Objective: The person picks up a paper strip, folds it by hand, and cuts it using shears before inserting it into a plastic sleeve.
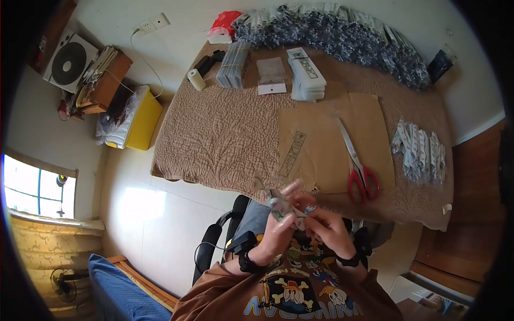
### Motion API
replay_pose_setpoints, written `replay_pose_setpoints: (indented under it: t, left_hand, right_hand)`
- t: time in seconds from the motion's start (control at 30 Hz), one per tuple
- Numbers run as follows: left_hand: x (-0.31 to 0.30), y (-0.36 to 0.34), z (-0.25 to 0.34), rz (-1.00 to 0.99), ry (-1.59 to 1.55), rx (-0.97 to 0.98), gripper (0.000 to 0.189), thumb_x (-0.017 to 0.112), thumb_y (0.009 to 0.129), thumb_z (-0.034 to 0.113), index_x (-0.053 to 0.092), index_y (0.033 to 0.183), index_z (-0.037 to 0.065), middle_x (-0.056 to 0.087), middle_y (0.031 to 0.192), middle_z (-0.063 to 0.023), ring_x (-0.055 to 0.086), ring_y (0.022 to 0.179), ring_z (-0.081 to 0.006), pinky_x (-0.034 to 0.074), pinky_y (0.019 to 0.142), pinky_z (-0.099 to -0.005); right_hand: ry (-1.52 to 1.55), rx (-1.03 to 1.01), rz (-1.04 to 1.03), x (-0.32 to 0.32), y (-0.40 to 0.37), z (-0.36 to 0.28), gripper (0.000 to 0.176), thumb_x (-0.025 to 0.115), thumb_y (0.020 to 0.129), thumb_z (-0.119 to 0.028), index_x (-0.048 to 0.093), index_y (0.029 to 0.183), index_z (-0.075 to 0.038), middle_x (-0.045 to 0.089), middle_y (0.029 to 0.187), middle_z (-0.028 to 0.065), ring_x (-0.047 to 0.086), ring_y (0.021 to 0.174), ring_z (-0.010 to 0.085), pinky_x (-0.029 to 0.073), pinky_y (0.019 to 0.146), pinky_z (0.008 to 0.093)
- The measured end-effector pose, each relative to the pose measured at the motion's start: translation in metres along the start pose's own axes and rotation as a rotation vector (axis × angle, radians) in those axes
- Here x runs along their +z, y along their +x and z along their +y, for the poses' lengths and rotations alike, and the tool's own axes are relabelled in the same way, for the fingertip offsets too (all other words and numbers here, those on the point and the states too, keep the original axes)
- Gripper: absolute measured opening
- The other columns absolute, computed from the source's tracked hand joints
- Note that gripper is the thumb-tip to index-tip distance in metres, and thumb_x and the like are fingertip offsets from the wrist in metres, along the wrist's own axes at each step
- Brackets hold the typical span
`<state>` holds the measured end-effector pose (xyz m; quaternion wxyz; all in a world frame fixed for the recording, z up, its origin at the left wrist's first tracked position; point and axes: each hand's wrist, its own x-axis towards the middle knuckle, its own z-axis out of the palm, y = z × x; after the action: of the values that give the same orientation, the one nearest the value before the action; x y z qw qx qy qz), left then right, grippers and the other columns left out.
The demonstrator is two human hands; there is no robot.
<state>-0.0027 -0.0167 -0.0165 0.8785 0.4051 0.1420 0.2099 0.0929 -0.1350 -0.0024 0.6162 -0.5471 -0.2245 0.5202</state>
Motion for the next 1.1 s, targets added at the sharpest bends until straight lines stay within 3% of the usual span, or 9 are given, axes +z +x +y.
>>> replay_pose_setpoints:
  t: [0.13, 0.23, 0.6, 0.7, 0.77, 0.83, 0.9, 0.97, 1.1]
  left_hand:
    - [-0.003, -0.002, 0.004, -0.003, 0.007, -0.181, 0.076, 0.059, 0.078, 0.041, 0.025, 0.131, 0.001, 0.051, 0.101, -0.0090, 0.048, 0.094, -0.0136, 0.038, 0.084, -0.0276]
    - [0.005, -0.002, -0.003, 0.006, -0.035, -0.071, 0.063, 0.054, 0.083, 0.035, 0.030, 0.128, -0.001, 0.053, 0.093, -0.0083, 0.050, 0.087, -0.0140, 0.038, 0.086, -0.0279]
    - [-0.019, 0.017, 0.042, 0.019, -0.108, 0.071, 0.050, 0.033, 0.092, 0.037, 0.044, 0.118, -0.005, 0.042, 0.053, -0.0002, 0.049, 0.058, -0.0126, 0.045, 0.077, -0.0327]
    - [-0.044, 0.020, 0.070, 0.097, -0.066, 0.215, 0.054, 0.035, 0.091, 0.043, 0.042, 0.121, -0.002, 0.041, 0.052, 0.0018, 0.044, 0.053, -0.0108, 0.044, 0.065, -0.0293]
    - [-0.052, 0.025, 0.071, 0.015, -0.368, 0.182, 0.061, 0.036, 0.088, 0.050, 0.038, 0.124, 0.000, 0.042, 0.057, 0.0010, 0.041, 0.053, -0.0102, 0.040, 0.059, -0.0274]
    - [-0.048, 0.024, 0.061, -0.032, -0.517, 0.154, 0.065, 0.036, 0.087, 0.053, 0.036, 0.126, 0.002, 0.043, 0.060, 0.0006, 0.039, 0.053, -0.0099, 0.038, 0.057, -0.0264]
    - [-0.016, 0.017, 0.029, 0.228, -0.466, 0.033, 0.075, 0.038, 0.082, 0.061, 0.028, 0.131, 0.006, 0.044, 0.070, -0.0011, 0.035, 0.054, -0.0079, 0.032, 0.052, -0.0234]
    - [-0.008, 0.011, -0.005, -0.039, -0.113, 0.151, 0.075, 0.036, 0.083, 0.060, 0.022, 0.134, 0.007, 0.049, 0.083, -0.0047, 0.042, 0.061, -0.0077, 0.036, 0.055, -0.0231]
    - [0.026, 0.006, -0.007, 0.097, 0.257, 0.023, 0.073, 0.042, 0.084, 0.053, 0.024, 0.132, 0.001, 0.055, 0.085, -0.0061, 0.049, 0.079, -0.0144, 0.042, 0.068, -0.0275]
  right_hand:
    - [-0.046, 0.073, 0.055, 0.002, -0.001, 0.019, 0.014, 0.051, 0.088, -0.012, 0.055, 0.084, 0.000, 0.054, 0.063, 0.0012, 0.049, 0.052, 0.0050, 0.037, 0.047, 0.0186]
    - [0.026, 0.132, 0.112, 0.001, -0.007, 0.024, 0.013, 0.051, 0.088, -0.011, 0.055, 0.085, 0.000, 0.053, 0.063, 0.0005, 0.048, 0.052, 0.0048, 0.038, 0.048, 0.0184]
    - [-0.516, -0.245, -0.101, -0.046, -0.018, 0.028, 0.013, 0.052, 0.087, -0.011, 0.056, 0.088, 0.001, 0.061, 0.071, 0.0056, 0.058, 0.065, 0.0089, 0.044, 0.057, 0.0213]
    - [-0.650, 0.069, -0.326, -0.090, -0.042, 0.011, 0.016, 0.052, 0.087, -0.013, 0.056, 0.087, 0.002, 0.062, 0.070, 0.0067, 0.060, 0.066, 0.0123, 0.045, 0.057, 0.0227]
    - [-0.382, 0.234, -0.309, -0.093, -0.054, 0.002, 0.019, 0.052, 0.086, -0.012, 0.056, 0.093, 0.005, 0.061, 0.069, 0.0068, 0.056, 0.056, 0.0108, 0.044, 0.052, 0.0223]
    - [-0.125, 0.082, -0.331, -0.088, -0.055, 0.008, 0.019, 0.051, 0.086, -0.012, 0.057, 0.092, 0.005, 0.060, 0.066, 0.0064, 0.056, 0.054, 0.0109, 0.043, 0.050, 0.0224]
    - [0.370, -0.234, -0.364, -0.074, -0.050, 0.011, 0.019, 0.050, 0.087, -0.013, 0.057, 0.089, 0.005, 0.059, 0.062, 0.0056, 0.054, 0.049, 0.0112, 0.042, 0.046, 0.0225]
    - [0.175, 0.019, -0.186, -0.037, -0.027, -0.019, 0.021, 0.049, 0.088, -0.014, 0.056, 0.091, 0.006, 0.058, 0.063, 0.0062, 0.053, 0.047, 0.0105, 0.042, 0.043, 0.0221]
    - [-0.041, 0.122, -0.049, -0.012, 0.000, -0.004, 0.024, 0.049, 0.088, -0.015, 0.056, 0.095, 0.007, 0.060, 0.070, 0.0071, 0.055, 0.053, 0.0107, 0.043, 0.049, 0.0212]
